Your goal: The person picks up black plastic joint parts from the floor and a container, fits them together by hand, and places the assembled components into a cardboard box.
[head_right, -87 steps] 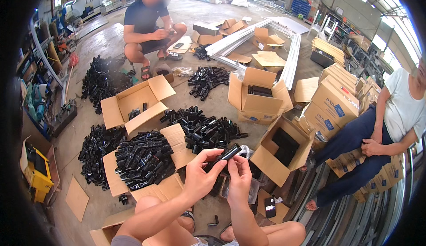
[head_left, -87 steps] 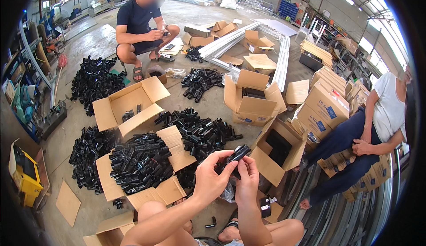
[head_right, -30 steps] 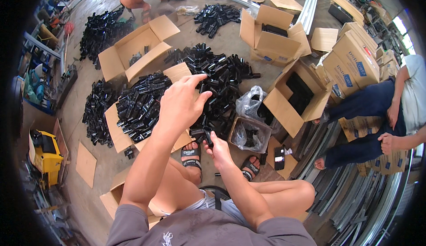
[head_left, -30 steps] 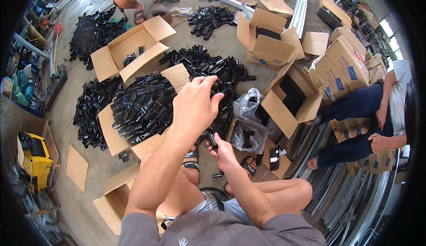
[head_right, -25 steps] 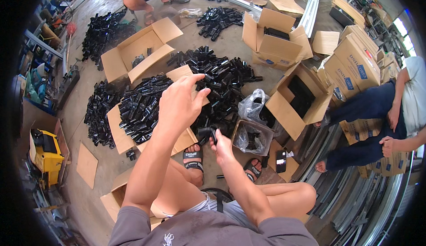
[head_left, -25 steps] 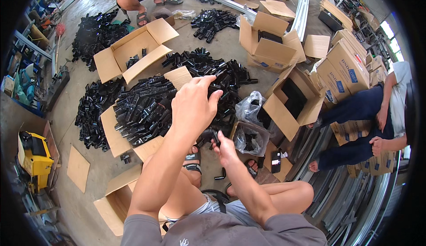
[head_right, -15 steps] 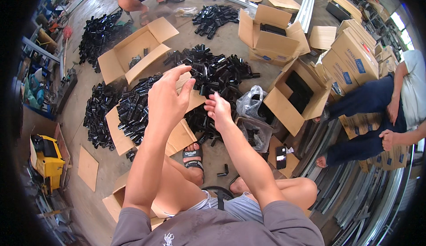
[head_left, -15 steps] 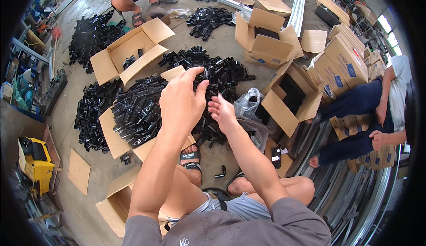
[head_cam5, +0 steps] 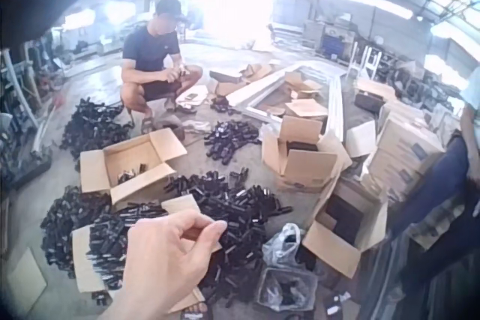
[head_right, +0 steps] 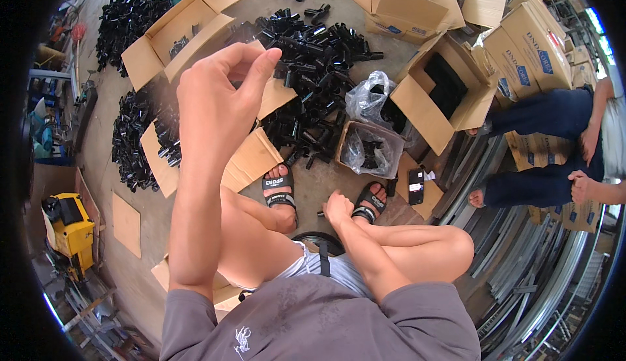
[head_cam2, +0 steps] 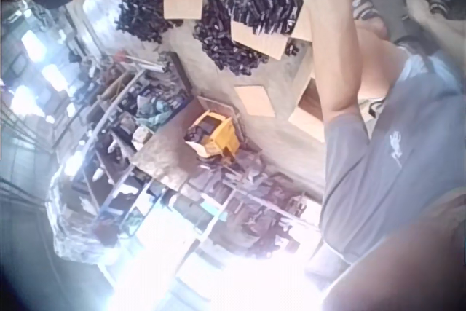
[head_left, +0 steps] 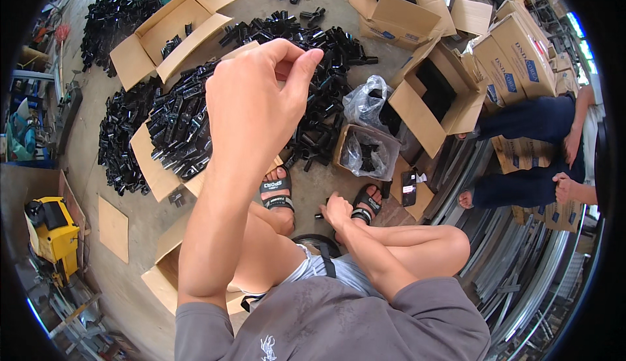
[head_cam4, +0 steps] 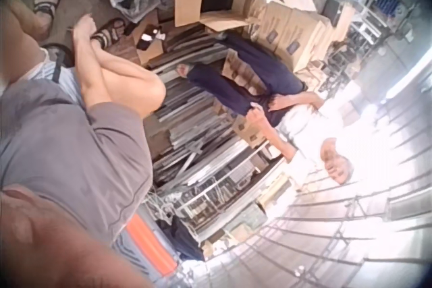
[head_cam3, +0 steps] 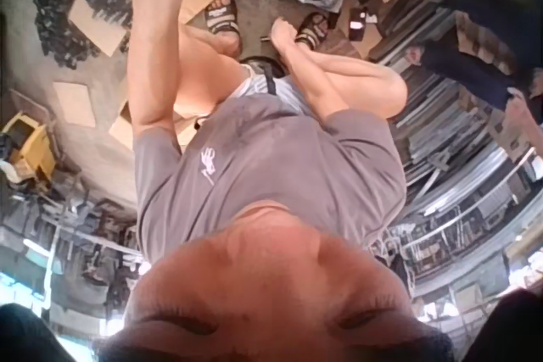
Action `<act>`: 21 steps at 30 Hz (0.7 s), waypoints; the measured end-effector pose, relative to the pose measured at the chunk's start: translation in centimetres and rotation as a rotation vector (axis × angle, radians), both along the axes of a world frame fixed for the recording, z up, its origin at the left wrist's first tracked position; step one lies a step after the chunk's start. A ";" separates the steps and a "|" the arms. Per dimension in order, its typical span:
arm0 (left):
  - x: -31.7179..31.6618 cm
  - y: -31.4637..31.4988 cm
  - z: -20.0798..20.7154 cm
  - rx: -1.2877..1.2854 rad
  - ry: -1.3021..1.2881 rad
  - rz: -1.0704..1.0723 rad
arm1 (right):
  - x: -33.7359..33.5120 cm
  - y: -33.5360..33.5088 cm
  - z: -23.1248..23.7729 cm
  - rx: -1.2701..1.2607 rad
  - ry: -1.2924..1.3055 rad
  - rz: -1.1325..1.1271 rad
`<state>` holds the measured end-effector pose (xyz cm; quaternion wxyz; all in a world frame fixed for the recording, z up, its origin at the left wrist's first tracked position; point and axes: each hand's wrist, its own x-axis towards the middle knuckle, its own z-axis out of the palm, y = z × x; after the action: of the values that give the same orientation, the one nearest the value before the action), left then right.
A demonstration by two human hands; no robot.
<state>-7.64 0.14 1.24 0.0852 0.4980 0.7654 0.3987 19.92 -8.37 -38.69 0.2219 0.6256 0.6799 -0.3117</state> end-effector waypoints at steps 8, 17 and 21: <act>-0.4 0.2 -2.1 -0.182 0.013 -0.215 | -2.8 3.3 2.9 0.160 0.348 -0.144; 1.8 1.7 -5.6 -0.833 0.272 -0.680 | -10.5 12.7 23.3 0.474 1.336 -0.335; 1.0 2.1 -5.8 -0.662 0.234 -0.567 | -12.0 13.2 23.8 0.512 1.698 -0.479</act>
<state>-6.61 2.26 -4.59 0.2588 0.6757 0.6894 0.0345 7.96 4.82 -14.87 -0.5678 0.3408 0.5151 -0.5441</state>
